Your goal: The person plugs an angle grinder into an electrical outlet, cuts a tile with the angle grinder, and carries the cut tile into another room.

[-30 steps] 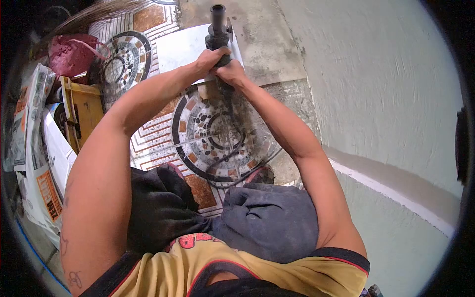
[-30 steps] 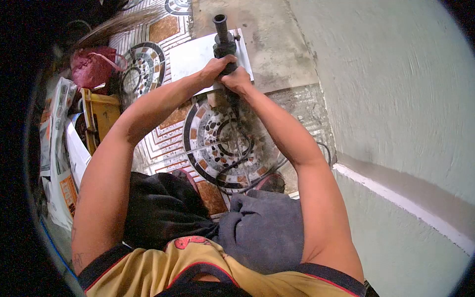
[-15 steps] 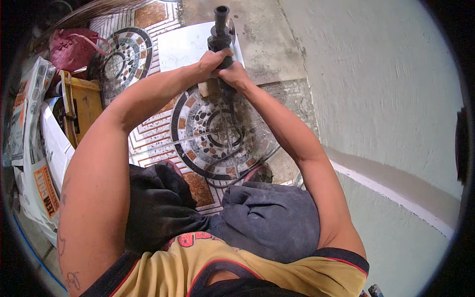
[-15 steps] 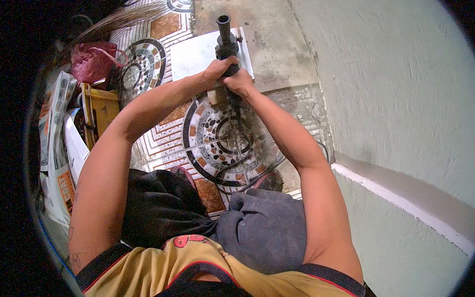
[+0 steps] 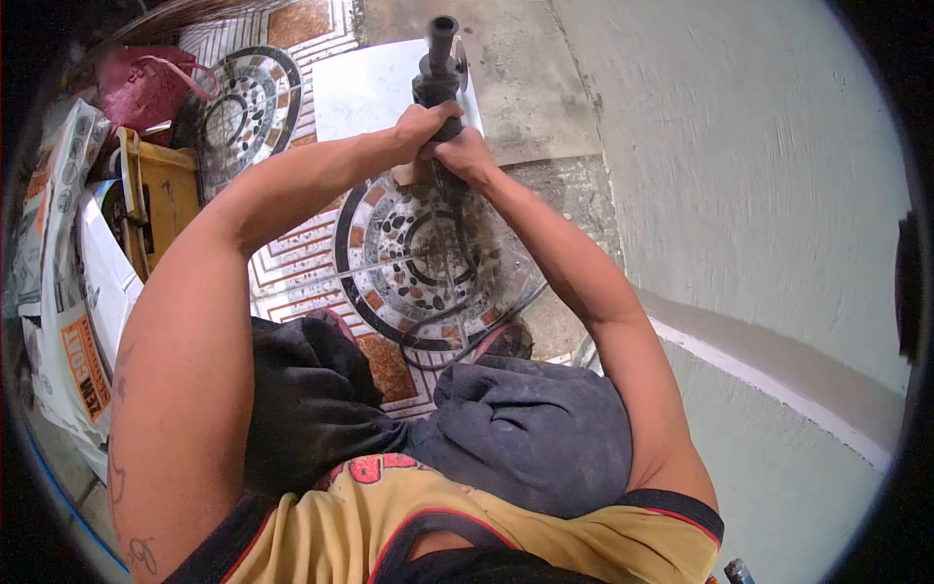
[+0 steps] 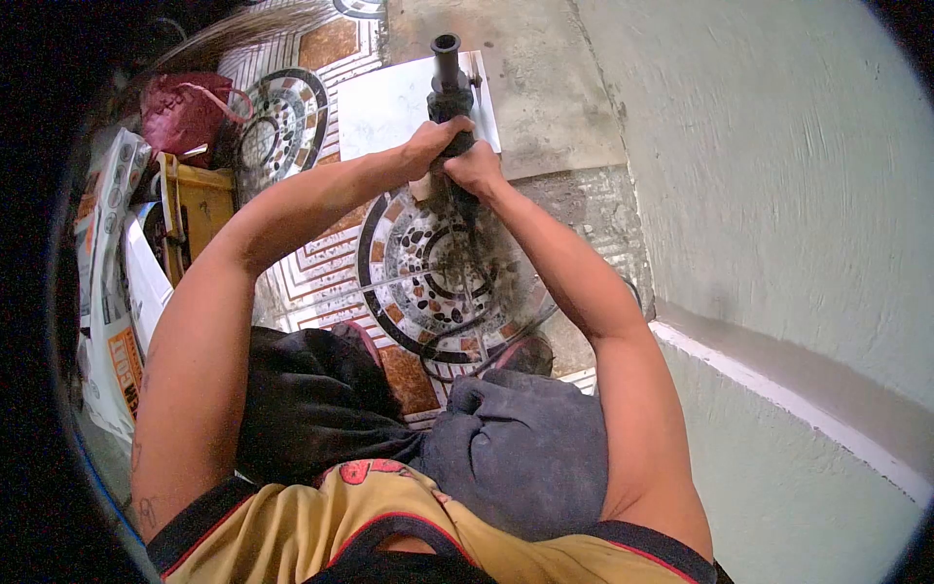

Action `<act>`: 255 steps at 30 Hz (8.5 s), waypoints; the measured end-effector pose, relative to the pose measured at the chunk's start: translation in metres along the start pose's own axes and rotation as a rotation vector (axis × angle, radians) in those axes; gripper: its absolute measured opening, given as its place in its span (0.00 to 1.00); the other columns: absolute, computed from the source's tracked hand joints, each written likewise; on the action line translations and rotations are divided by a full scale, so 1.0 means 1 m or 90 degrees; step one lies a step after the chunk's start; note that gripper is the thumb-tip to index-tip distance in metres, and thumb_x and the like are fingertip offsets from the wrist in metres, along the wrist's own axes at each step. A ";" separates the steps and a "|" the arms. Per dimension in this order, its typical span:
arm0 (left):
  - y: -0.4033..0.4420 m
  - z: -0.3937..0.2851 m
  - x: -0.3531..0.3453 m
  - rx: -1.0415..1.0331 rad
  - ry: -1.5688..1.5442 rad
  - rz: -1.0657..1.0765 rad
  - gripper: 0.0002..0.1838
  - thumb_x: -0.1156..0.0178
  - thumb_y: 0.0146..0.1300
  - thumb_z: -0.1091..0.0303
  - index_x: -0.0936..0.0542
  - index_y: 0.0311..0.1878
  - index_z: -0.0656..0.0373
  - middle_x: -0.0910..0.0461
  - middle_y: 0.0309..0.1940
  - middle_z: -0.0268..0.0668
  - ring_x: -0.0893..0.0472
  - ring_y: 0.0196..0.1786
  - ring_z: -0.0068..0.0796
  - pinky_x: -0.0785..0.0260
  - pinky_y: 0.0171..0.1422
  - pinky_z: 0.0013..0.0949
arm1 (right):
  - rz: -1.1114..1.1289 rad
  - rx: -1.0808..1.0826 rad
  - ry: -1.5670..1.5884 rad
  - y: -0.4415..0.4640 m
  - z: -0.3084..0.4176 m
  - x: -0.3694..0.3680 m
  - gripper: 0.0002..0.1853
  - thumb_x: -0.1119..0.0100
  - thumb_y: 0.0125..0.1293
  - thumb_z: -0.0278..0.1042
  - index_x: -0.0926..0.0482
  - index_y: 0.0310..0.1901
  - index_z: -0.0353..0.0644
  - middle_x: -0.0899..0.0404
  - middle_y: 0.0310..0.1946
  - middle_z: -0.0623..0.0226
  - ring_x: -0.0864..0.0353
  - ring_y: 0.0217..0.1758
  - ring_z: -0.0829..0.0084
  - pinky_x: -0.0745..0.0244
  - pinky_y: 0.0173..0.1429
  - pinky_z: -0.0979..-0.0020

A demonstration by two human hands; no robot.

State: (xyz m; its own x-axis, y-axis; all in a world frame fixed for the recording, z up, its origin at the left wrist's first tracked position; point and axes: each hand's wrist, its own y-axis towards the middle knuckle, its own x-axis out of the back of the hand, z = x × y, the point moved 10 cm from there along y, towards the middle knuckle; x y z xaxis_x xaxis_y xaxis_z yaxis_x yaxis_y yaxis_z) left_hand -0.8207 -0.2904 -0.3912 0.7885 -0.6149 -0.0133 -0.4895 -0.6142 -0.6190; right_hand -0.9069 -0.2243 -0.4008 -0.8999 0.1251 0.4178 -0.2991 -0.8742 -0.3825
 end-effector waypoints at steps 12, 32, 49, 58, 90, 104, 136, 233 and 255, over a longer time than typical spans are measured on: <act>-0.008 0.010 -0.006 -0.013 -0.014 0.002 0.26 0.30 0.54 0.48 0.19 0.41 0.64 0.18 0.33 0.39 0.20 0.31 0.32 0.28 0.37 0.39 | -0.016 0.036 -0.034 -0.020 0.008 0.003 0.23 0.29 0.49 0.45 0.16 0.43 0.37 0.13 0.38 0.50 0.12 0.45 0.53 0.20 0.49 0.59; -0.037 0.022 -0.017 0.017 0.003 0.007 0.30 0.31 0.53 0.46 0.18 0.38 0.71 0.18 0.30 0.42 0.21 0.25 0.32 0.31 0.27 0.37 | 0.000 0.054 0.051 -0.054 0.008 0.000 0.24 0.24 0.44 0.43 0.15 0.42 0.37 0.13 0.35 0.60 0.13 0.40 0.64 0.20 0.46 0.62; -0.051 0.039 -0.026 0.012 0.013 0.007 0.30 0.30 0.53 0.44 0.17 0.43 0.66 0.18 0.34 0.38 0.21 0.32 0.30 0.31 0.37 0.35 | 0.009 0.073 0.009 -0.076 0.000 -0.005 0.18 0.26 0.56 0.39 0.15 0.44 0.38 0.13 0.38 0.65 0.16 0.41 0.72 0.22 0.48 0.67; -0.067 0.046 -0.030 0.038 0.057 0.003 0.32 0.30 0.52 0.43 0.17 0.39 0.71 0.18 0.34 0.44 0.19 0.33 0.33 0.28 0.36 0.39 | 0.015 0.065 0.019 -0.096 -0.006 -0.005 0.17 0.26 0.54 0.37 0.15 0.44 0.39 0.13 0.37 0.64 0.16 0.40 0.71 0.22 0.48 0.66; -0.067 0.003 0.006 -0.083 -0.032 -0.011 0.24 0.31 0.55 0.47 0.17 0.39 0.63 0.20 0.32 0.33 0.22 0.33 0.27 0.29 0.38 0.35 | -0.008 0.001 -0.040 -0.088 0.058 -0.001 0.25 0.26 0.47 0.44 0.17 0.44 0.35 0.13 0.40 0.48 0.12 0.46 0.53 0.19 0.51 0.58; 0.037 -0.075 0.046 -0.081 0.000 0.048 0.22 0.29 0.56 0.52 0.18 0.45 0.59 0.18 0.35 0.34 0.19 0.32 0.27 0.28 0.35 0.31 | -0.058 0.053 -0.013 0.059 0.076 0.011 0.22 0.25 0.42 0.48 0.13 0.38 0.41 0.13 0.35 0.61 0.13 0.39 0.65 0.21 0.45 0.66; 0.085 -0.058 0.044 -0.064 0.010 -0.007 0.25 0.30 0.56 0.47 0.18 0.44 0.61 0.19 0.35 0.35 0.19 0.34 0.28 0.27 0.38 0.32 | -0.033 -0.004 -0.056 0.086 0.052 0.023 0.33 0.21 0.39 0.53 0.14 0.45 0.38 0.12 0.45 0.54 0.13 0.51 0.58 0.19 0.55 0.62; -0.008 0.005 -0.004 0.011 0.022 0.021 0.28 0.31 0.55 0.47 0.18 0.45 0.66 0.17 0.34 0.40 0.18 0.33 0.34 0.27 0.37 0.39 | -0.035 0.023 -0.020 -0.021 0.012 0.012 0.29 0.24 0.43 0.50 0.15 0.42 0.36 0.12 0.38 0.51 0.12 0.45 0.56 0.20 0.49 0.61; -0.038 0.015 -0.018 0.028 0.003 0.012 0.27 0.31 0.53 0.46 0.19 0.41 0.64 0.20 0.30 0.40 0.22 0.28 0.33 0.31 0.31 0.38 | -0.002 -0.006 -0.030 -0.050 0.007 0.008 0.26 0.26 0.44 0.48 0.14 0.40 0.36 0.13 0.36 0.54 0.13 0.41 0.60 0.20 0.46 0.63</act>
State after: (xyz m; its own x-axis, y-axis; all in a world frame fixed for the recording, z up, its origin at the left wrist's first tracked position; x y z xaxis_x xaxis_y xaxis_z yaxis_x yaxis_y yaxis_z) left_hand -0.8106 -0.2491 -0.3792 0.7778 -0.6282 -0.0217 -0.4872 -0.5807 -0.6522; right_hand -0.8973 -0.1825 -0.3724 -0.8829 0.1047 0.4577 -0.3047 -0.8695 -0.3888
